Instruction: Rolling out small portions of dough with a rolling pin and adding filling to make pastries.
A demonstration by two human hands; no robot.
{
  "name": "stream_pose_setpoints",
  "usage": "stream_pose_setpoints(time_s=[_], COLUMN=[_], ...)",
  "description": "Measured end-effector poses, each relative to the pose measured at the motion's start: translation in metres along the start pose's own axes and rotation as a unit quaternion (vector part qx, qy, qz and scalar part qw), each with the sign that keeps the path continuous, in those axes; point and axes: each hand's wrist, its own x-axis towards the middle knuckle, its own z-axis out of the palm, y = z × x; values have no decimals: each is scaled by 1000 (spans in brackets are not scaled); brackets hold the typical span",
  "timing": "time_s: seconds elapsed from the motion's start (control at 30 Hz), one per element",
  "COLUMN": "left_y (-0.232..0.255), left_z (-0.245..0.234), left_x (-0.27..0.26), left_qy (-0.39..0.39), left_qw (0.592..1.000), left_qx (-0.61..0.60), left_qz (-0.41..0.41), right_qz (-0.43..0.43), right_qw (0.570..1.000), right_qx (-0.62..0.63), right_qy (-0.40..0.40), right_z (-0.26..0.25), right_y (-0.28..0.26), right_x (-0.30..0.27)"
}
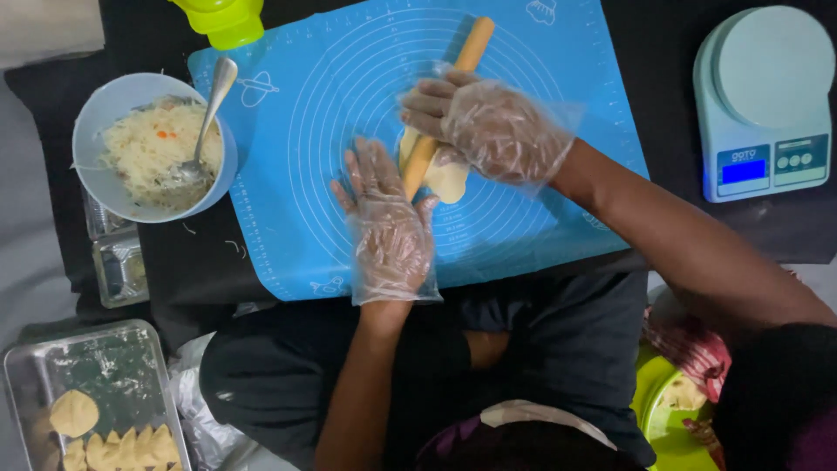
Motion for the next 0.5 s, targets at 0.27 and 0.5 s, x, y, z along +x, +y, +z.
stream_pose_setpoints(time_s=[0.27,0.5], left_y=[40,61], left_z=[13,-11], left_x=[-22,-39], left_qy=[-3,-125], left_qw=[998,991], left_qx=[51,54], left_qz=[25,-6], right_qz=[83,102], right_qw=[993,989], right_qx=[-76,-91], right_qy=[-24,-54], right_z=[-7,-23], right_y=[-23,-34], right_x=[-53,-67])
